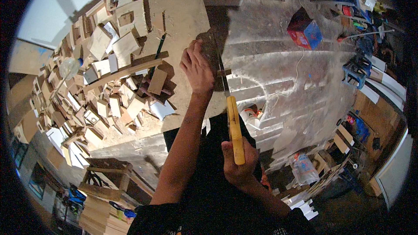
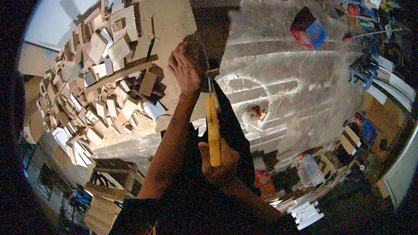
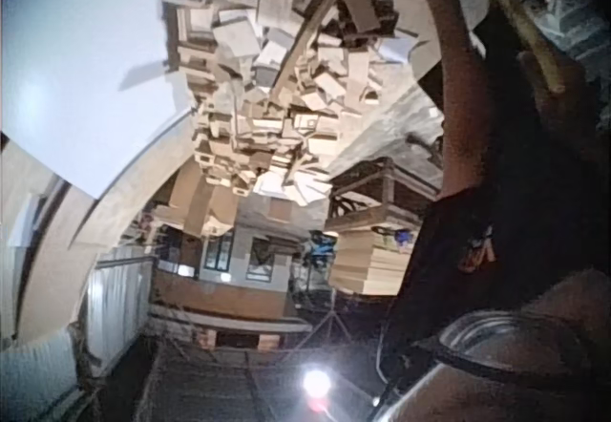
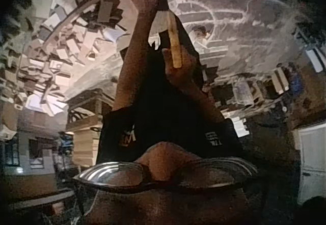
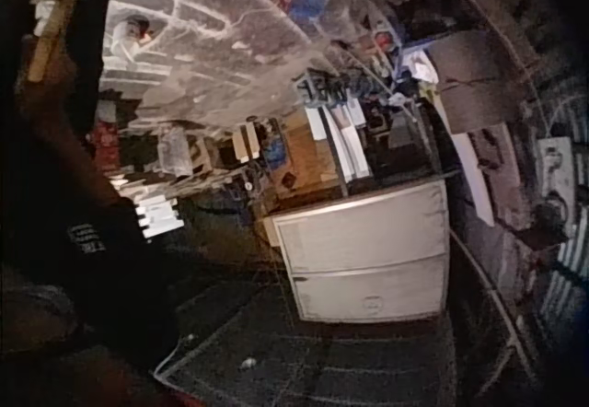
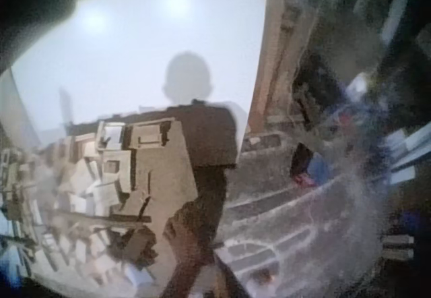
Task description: The person organizes wooden blocks on a workbench, uses a hand saw to cut a small piece of wood, and then applies glue to join two wooden pieces.
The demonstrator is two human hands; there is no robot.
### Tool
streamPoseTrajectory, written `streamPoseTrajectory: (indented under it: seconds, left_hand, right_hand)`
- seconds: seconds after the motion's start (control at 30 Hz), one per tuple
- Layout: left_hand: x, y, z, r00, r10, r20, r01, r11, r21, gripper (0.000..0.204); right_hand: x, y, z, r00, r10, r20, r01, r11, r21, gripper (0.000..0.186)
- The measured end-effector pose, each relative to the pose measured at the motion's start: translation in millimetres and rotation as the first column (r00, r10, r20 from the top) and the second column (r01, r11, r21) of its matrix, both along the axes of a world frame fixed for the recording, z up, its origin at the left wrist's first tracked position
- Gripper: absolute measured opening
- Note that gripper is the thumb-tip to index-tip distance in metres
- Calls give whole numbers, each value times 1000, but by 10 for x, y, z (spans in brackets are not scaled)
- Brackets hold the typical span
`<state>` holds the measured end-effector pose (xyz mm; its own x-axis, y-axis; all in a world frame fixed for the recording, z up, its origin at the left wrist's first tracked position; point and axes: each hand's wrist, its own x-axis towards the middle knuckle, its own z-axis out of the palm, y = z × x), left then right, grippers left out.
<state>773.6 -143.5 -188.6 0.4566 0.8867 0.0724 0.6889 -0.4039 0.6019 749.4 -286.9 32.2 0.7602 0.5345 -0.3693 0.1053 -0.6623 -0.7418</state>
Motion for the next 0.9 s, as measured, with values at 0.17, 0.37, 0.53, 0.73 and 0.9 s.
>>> streamPoseTrajectory:
  seconds: [0.17, 0.37, 0.53, 0.73, 0.9]
  left_hand:
    - [17, 16, 24, 1000, -3, -20, 2, 999, -43, 50]
    - [-35, -5, -46, 1000, -20, -9, 20, 1000, 16, 50]
    - [-27, -2, -13, 999, 6, -38, -6, 1000, -3, 49]
    - [-30, 12, -16, 998, 7, -63, -3, 998, 57, 47]
    - [-4, -3, 29, 996, 13, -87, -11, 1000, 25, 47]
  right_hand:
    - [47, -7, 43, 1000, -8, -18, 7, 999, -51, 32]
    - [156, 124, 143, 996, 32, -89, -37, 998, -57, 32]
    - [425, 212, 238, 958, 59, -280, -86, 993, -84, 31]
    - [436, 114, 220, 927, 1, -376, -31, 997, -73, 35]
    - [390, 176, 235, 933, -10, -359, -5, 999, -41, 37]
